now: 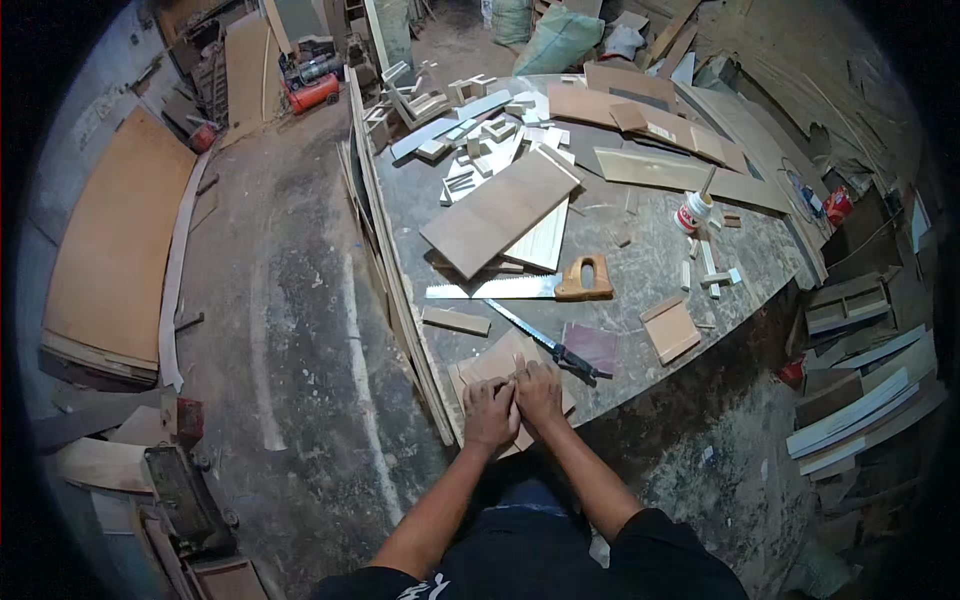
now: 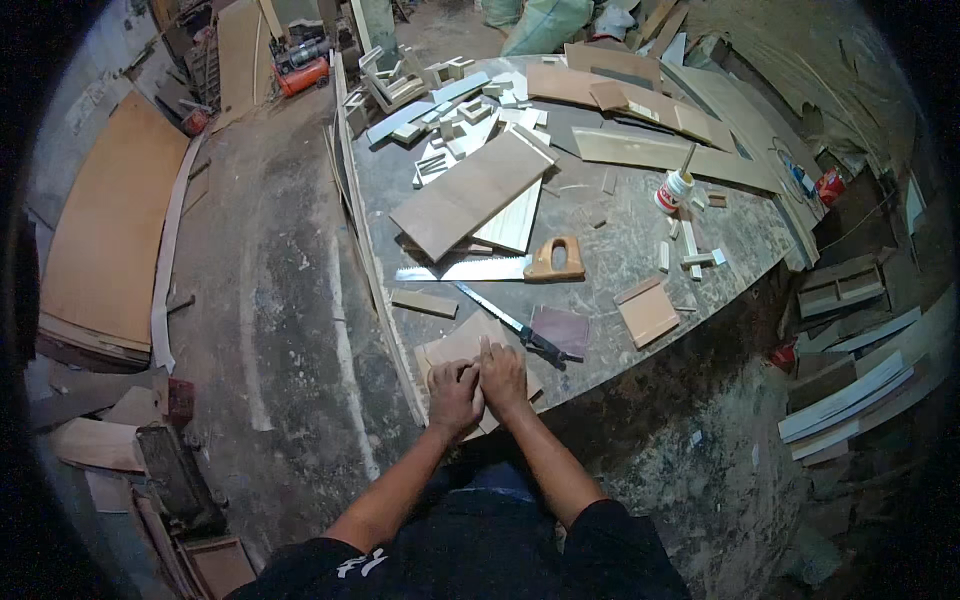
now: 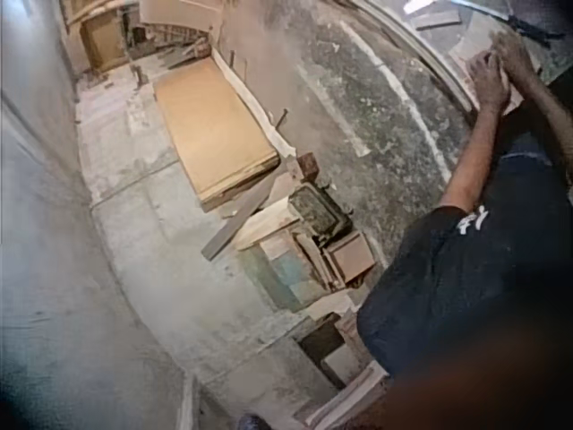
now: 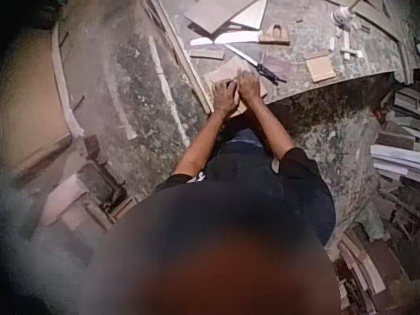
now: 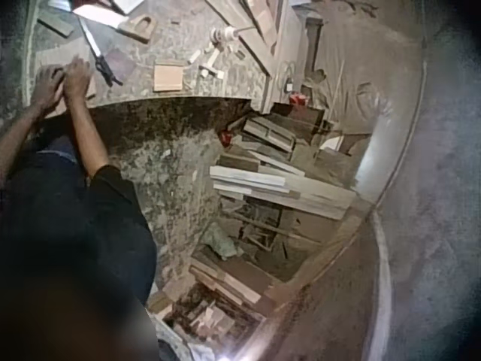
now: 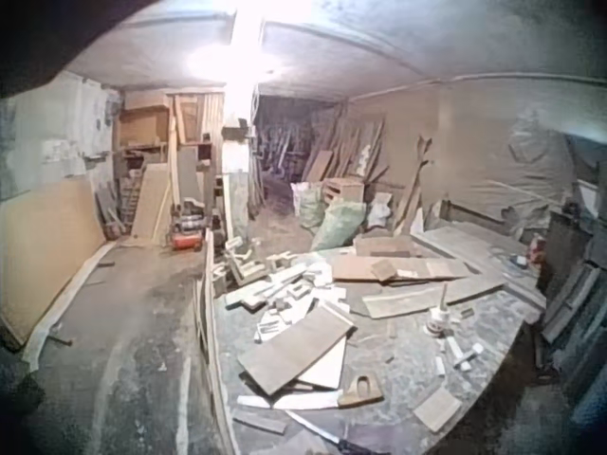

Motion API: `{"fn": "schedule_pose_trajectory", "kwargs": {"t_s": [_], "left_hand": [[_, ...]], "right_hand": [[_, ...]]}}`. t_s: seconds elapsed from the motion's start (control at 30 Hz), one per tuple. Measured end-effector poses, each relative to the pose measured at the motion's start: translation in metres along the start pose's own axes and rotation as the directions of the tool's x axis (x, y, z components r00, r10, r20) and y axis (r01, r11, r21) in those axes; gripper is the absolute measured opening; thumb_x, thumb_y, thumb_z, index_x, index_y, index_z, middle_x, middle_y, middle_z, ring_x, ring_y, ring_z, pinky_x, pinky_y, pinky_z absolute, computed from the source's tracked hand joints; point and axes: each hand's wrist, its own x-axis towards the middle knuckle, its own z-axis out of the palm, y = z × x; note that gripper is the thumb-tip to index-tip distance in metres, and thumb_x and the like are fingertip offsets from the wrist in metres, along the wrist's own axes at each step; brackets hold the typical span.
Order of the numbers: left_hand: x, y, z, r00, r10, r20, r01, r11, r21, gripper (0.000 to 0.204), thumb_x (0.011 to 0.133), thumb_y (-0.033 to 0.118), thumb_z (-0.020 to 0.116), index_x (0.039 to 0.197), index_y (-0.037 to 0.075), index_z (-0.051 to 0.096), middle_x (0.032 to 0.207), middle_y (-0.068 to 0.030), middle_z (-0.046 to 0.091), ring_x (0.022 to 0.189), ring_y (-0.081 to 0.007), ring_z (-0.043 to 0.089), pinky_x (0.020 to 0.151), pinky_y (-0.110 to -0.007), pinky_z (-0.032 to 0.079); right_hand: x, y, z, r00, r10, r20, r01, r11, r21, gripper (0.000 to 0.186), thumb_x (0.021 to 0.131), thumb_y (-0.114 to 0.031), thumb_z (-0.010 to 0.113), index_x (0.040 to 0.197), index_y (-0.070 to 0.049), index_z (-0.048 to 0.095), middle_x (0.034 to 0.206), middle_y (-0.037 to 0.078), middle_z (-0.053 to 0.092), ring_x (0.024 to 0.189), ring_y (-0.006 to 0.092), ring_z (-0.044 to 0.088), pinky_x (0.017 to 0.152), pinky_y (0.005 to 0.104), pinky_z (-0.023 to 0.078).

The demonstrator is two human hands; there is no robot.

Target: Gluing, sawing, and sanding small wooden pieces to assemble a part.

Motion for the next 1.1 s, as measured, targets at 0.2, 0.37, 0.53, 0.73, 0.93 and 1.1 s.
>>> {"fn": "schedule_pose_trajectory", "kwargs": {"t_s": [0.2, 0.37, 0.53, 0.73, 0.93, 1.1], "left_hand": [[-0.008, -0.006, -0.007, 1.0, -0.021, -0.006, 0.021, 1.0, -0.001, 0.042, 0.083, 0.023, 0.067, 0.122, 0.008, 0.063, 0.126, -0.0104, 0.054, 0.121, -0.0334, 0.046, 0.109, -0.053, 0.029], [-0.008, -0.006, -0.005, 1.0, -0.016, -0.022, 0.016, 1.0, -0.02, 0.042, 0.083, 0.023, 0.067, 0.122, 0.007, 0.062, 0.125, -0.0109, 0.054, 0.121, -0.033, 0.046, 0.109, -0.052, 0.03], [-0.004, 0.0, -0.003, 1.0, -0.005, -0.004, 0.005, 1.0, -0.029, 0.043, 0.084, 0.02, 0.066, 0.123, 0.006, 0.06, 0.127, -0.0117, 0.053, 0.121, -0.0351, 0.045, 0.109, -0.053, 0.028], [-0.012, -0.007, -0.008, 0.999, -0.04, -0.004, 0.04, 0.999, -0.005, 0.042, 0.083, 0.025, 0.067, 0.122, 0.008, 0.061, 0.126, -0.0102, 0.053, 0.12, -0.0328, 0.046, 0.11, -0.052, 0.03], [-0.005, -0.001, -0.005, 0.997, 0.014, -0.075, -0.016, 0.999, -0.033, 0.041, 0.083, 0.02, 0.068, 0.121, 0.007, 0.062, 0.123, -0.011, 0.055, 0.115, -0.0337, 0.048, 0.105, -0.053, 0.032], [-0.004, 0.001, -0.002, 0.999, 0.013, -0.048, -0.014, 1.0, -0.013, 0.039, 0.085, 0.022, 0.068, 0.121, 0.009, 0.063, 0.121, -0.0116, 0.057, 0.116, -0.0341, 0.049, 0.105, -0.052, 0.033]], "right_hand": [[-0.073, -0.017, -0.025, 0.999, -0.042, -0.015, 0.042, 0.999, 0.015, 0.041, 0.088, -0.018, 0.062, 0.125, -0.002, 0.062, 0.096, 0.011, 0.064, 0.086, 0.0309, 0.06, 0.079, 0.0434, 0.046], [-0.008, -0.007, 0.006, 0.995, -0.069, -0.071, 0.076, 0.993, 0.094, 0.04, 0.086, -0.015, 0.064, 0.123, -0.002, 0.062, 0.089, 0.012, 0.062, 0.082, 0.0315, 0.06, 0.077, 0.0456, 0.043], [0.004, 0.003, 0.015, 0.995, -0.024, -0.099, 0.026, 0.999, 0.026, 0.042, 0.087, -0.017, 0.062, 0.127, -0.002, 0.06, 0.087, 0.012, 0.062, 0.081, 0.0321, 0.06, 0.074, 0.048, 0.044], [-0.097, -0.007, -0.015, 0.998, -0.062, 0.029, 0.061, 0.997, 0.04, 0.051, 0.082, -0.016, 0.07, 0.129, -0.001, 0.059, 0.093, 0.012, 0.061, 0.087, 0.0313, 0.06, 0.077, 0.0472, 0.045], [0.014, 0.008, 0.005, 0.993, -0.1, -0.056, 0.1, 0.995, -0.015, 0.049, 0.083, -0.018, 0.065, 0.129, 0.0, 0.059, 0.094, 0.013, 0.063, 0.086, 0.0313, 0.061, 0.079, 0.0463, 0.045], [0.029, 0.013, 0.019, 0.998, 0.034, -0.046, -0.034, 0.999, 0.008, 0.04, 0.088, -0.016, 0.06, 0.126, -0.001, 0.062, 0.095, 0.014, 0.064, 0.087, 0.0311, 0.062, 0.082, 0.0475, 0.045]]}}
